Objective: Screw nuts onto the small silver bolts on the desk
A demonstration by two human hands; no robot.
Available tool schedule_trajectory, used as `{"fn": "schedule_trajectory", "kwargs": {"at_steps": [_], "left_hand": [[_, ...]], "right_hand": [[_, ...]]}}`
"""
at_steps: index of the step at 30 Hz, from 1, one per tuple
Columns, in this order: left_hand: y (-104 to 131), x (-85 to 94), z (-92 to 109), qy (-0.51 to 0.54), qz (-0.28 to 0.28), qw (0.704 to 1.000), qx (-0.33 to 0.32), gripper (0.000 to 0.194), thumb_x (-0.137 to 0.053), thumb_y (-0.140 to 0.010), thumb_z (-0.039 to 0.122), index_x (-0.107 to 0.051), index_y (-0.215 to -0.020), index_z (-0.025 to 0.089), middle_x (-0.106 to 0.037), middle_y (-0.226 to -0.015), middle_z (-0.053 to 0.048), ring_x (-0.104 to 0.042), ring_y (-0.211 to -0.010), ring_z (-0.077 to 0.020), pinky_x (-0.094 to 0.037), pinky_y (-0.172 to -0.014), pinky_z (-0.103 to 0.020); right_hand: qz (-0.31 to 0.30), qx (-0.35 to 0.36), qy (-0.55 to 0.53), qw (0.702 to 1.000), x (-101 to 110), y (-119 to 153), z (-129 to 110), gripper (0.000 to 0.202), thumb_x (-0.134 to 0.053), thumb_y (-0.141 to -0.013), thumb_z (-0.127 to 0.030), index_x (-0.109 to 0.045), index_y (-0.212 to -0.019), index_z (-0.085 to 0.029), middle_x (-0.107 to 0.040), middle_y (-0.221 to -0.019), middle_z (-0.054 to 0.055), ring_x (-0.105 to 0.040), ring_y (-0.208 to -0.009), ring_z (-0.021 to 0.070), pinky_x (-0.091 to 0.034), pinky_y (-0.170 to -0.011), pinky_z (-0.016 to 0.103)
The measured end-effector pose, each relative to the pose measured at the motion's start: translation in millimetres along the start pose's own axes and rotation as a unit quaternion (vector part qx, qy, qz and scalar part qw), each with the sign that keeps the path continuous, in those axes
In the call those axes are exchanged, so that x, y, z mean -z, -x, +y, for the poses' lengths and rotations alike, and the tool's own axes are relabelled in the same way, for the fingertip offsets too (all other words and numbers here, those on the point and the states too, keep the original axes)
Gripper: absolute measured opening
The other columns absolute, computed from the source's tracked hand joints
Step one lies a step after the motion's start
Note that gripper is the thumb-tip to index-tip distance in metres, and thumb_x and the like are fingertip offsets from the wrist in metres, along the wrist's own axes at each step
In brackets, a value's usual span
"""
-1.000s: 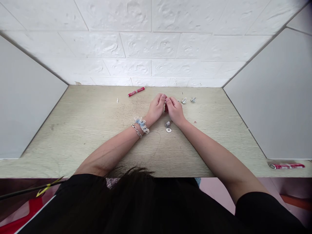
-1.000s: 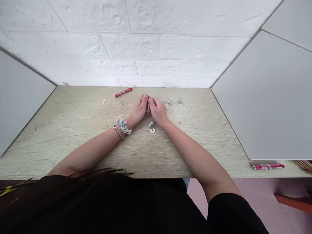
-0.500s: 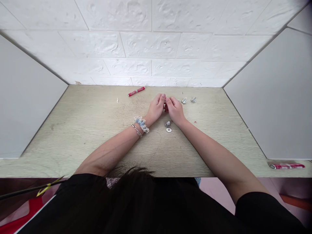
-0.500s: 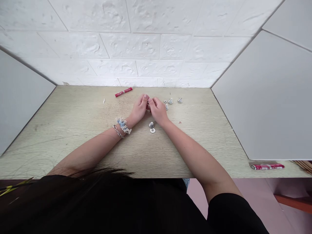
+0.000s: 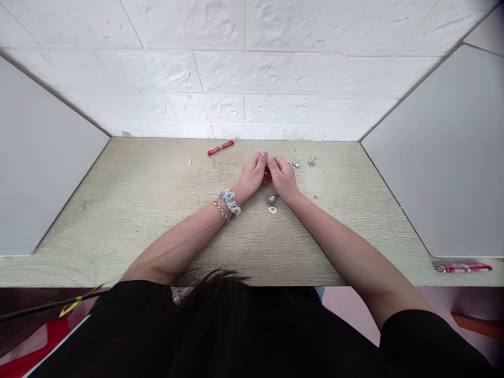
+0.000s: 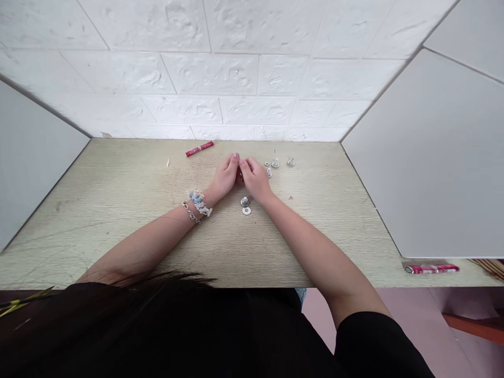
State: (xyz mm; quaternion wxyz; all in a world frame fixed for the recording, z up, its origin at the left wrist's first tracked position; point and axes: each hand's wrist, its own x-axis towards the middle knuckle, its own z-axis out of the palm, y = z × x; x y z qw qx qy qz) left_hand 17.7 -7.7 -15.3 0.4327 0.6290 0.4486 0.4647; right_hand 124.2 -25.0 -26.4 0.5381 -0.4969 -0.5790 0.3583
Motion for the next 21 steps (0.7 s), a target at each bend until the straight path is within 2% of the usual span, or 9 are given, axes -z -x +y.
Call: {"fn": "schedule_trajectory", "kwargs": {"at_steps": [4, 13, 21], "left_hand": [[1, 0.2, 1, 0.001, -0.002, 1.0, 0.001, 0.042, -0.037, -0.095, 0.05, -0.042, -0.069, 0.017, -0.046, -0.062, 0.002, -0.045, -0.059, -0.0078, -0.036, -0.056, -0.021], [-2, -1.8, -8, 0.041, -0.006, 0.999, -0.02, 0.043, -0.039, -0.091, 0.059, -0.043, -0.078, 0.018, -0.045, -0.066, 0.002, -0.046, -0.059, -0.0072, -0.039, -0.055, -0.02], [-3, -3.5, -11, 0.065, 0.027, 0.997, -0.014, 0.044, -0.046, -0.086, 0.062, -0.037, -0.078, 0.02, -0.042, -0.063, 0.004, -0.043, -0.053, -0.0061, -0.037, -0.05, -0.02]], "right_hand": [[-0.009, 0.0, -0.01, 1.0, 0, 1, 0, 0.047, -0.048, -0.086, -0.062, -0.043, -0.067, -0.019, -0.05, -0.057, -0.002, -0.048, -0.056, 0.0104, -0.041, -0.056, 0.025], [0.016, 0.009, 0.011, 1.0, -1, 0, -2, 0.045, -0.048, -0.087, -0.059, -0.045, -0.066, -0.019, -0.05, -0.059, -0.002, -0.046, -0.056, 0.0096, -0.038, -0.054, 0.023], [0.006, 0.002, -0.005, 1.0, 0, 0, -3, 0.048, -0.048, -0.085, -0.063, -0.045, -0.067, -0.018, -0.051, -0.058, -0.002, -0.047, -0.055, 0.0093, -0.039, -0.053, 0.024]]}}
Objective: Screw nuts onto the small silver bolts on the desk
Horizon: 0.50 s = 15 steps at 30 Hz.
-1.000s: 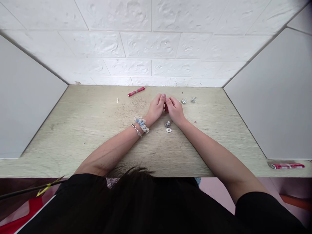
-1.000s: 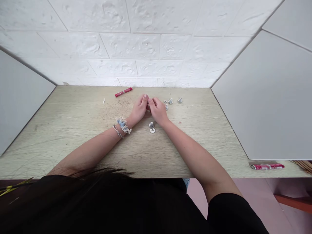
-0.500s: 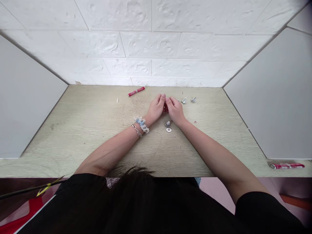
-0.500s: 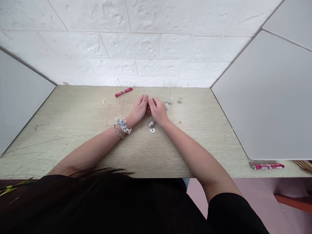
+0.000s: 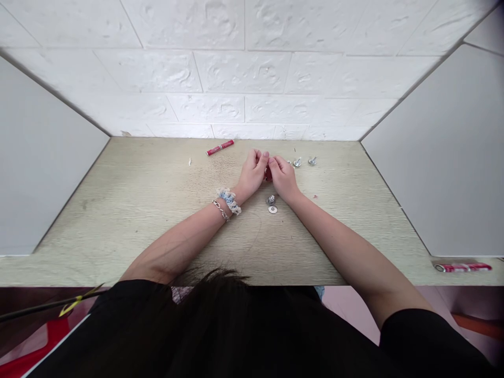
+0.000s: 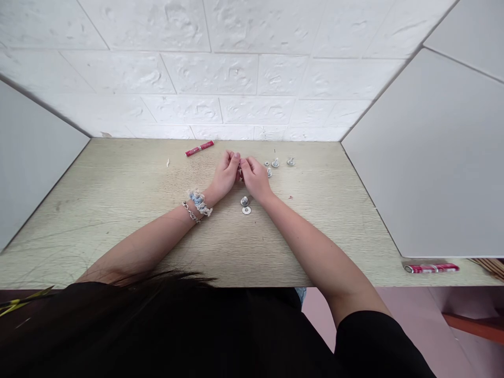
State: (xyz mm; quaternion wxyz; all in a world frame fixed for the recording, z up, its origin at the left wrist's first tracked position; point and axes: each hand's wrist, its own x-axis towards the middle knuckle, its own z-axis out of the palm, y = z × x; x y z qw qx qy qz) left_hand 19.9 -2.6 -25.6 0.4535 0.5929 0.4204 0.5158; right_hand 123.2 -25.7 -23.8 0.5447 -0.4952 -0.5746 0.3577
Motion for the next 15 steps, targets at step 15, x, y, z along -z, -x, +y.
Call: {"fn": "schedule_trajectory", "kwargs": {"at_steps": [15], "left_hand": [[0.7, 0.3, 5.0, 0.001, -0.003, 1.0, 0.007, 0.04, -0.047, -0.091, 0.052, -0.033, -0.072, 0.02, -0.041, -0.056, 0.006, -0.044, -0.047, -0.0052, -0.036, -0.048, -0.02]], "right_hand": [[-0.007, 0.007, 0.002, 1.0, 0.2, 0.2, 1.0, 0.053, -0.045, -0.085, -0.069, -0.046, -0.067, -0.019, -0.053, -0.058, -0.001, -0.048, -0.054, 0.0098, -0.039, -0.054, 0.025]]}}
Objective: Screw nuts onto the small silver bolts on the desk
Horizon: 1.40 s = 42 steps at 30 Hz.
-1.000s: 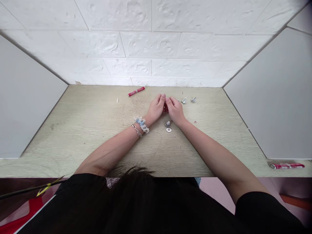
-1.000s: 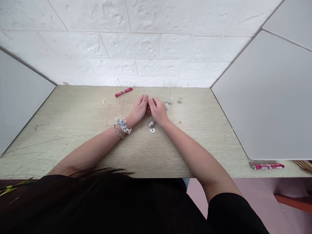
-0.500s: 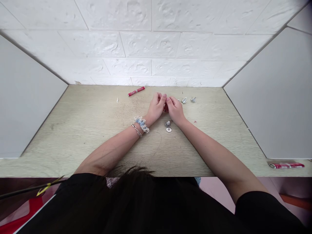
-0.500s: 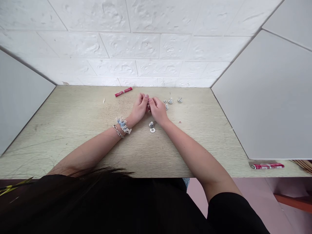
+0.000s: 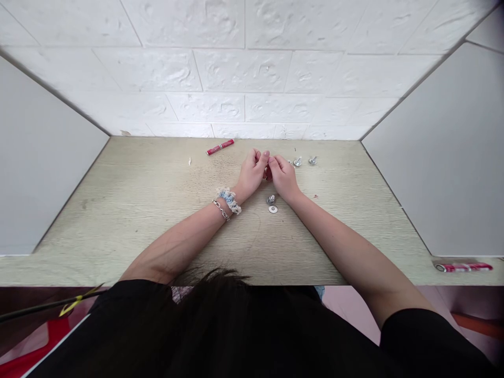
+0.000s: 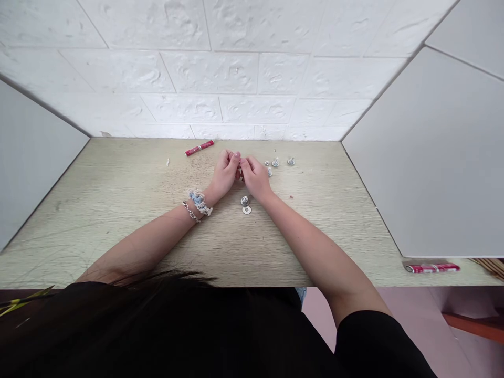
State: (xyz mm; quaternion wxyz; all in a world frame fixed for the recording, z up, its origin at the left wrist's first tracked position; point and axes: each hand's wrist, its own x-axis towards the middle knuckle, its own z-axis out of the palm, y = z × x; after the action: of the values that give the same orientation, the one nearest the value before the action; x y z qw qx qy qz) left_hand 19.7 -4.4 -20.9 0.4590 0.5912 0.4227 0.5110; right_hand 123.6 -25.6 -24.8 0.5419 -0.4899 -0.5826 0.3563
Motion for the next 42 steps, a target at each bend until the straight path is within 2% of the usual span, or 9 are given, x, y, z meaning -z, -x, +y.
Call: {"fn": "schedule_trajectory", "kwargs": {"at_steps": [5, 12, 20, 32, 42], "left_hand": [[0.0, -0.3, 1.2, 0.013, 0.0, 1.0, -0.004, 0.04, -0.048, -0.091, 0.051, -0.032, -0.072, 0.021, -0.042, -0.052, 0.007, -0.044, -0.045, -0.0061, -0.036, -0.047, -0.02], [-0.4, 0.8, 1.9, -0.005, 0.003, 1.0, -0.002, 0.041, -0.047, -0.091, 0.051, -0.035, -0.069, 0.019, -0.044, -0.051, 0.007, -0.045, -0.047, -0.0056, -0.037, -0.05, -0.02], [-1.0, 0.3, 2.2, 0.023, 0.004, 1.0, 0.003, 0.041, -0.049, -0.09, 0.052, -0.036, -0.068, 0.019, -0.045, -0.051, 0.006, -0.045, -0.046, -0.006, -0.037, -0.048, -0.02], [-3.1, 1.8, -2.5, 0.005, 0.021, 1.0, -0.015, 0.038, -0.052, -0.091, 0.043, -0.036, -0.067, 0.019, -0.045, -0.056, 0.005, -0.047, -0.053, -0.0067, -0.037, -0.054, -0.021], [-2.0, 1.5, 2.6, -0.005, 0.024, 1.0, 0.004, 0.037, -0.054, -0.09, 0.032, -0.034, -0.062, 0.019, -0.044, -0.054, 0.005, -0.048, -0.051, -0.0072, -0.037, -0.051, -0.021]], "right_hand": [[-0.003, 0.002, -0.011, 1.0, -0.5, 0.0, -1.9, 0.055, -0.045, -0.083, -0.071, -0.047, -0.067, -0.019, -0.053, -0.057, -0.001, -0.047, -0.052, 0.0098, -0.039, -0.053, 0.025], [-0.001, 0.007, -0.002, 1.0, 0.4, 0.2, -1.5, 0.05, -0.047, -0.086, -0.064, -0.046, -0.065, -0.019, -0.053, -0.056, -0.002, -0.048, -0.052, 0.0095, -0.039, -0.054, 0.025], [0.002, 0.006, -0.008, 1.0, -0.2, 0.3, -1.9, 0.048, -0.048, -0.087, -0.06, -0.046, -0.064, -0.018, -0.053, -0.057, -0.002, -0.047, -0.052, 0.0081, -0.039, -0.053, 0.023], [-0.006, -0.001, -0.016, 1.0, -0.2, -1.2, 2.0, 0.044, -0.048, -0.089, -0.056, -0.046, -0.066, -0.018, -0.053, -0.06, -0.002, -0.046, -0.053, 0.0076, -0.04, -0.053, 0.022], [0.013, -0.026, -0.024, 0.999, -0.3, -2.2, -0.9, 0.038, -0.051, -0.089, -0.048, -0.049, -0.067, -0.017, -0.053, -0.06, -0.003, -0.048, -0.051, 0.007, -0.04, -0.051, 0.021]]}}
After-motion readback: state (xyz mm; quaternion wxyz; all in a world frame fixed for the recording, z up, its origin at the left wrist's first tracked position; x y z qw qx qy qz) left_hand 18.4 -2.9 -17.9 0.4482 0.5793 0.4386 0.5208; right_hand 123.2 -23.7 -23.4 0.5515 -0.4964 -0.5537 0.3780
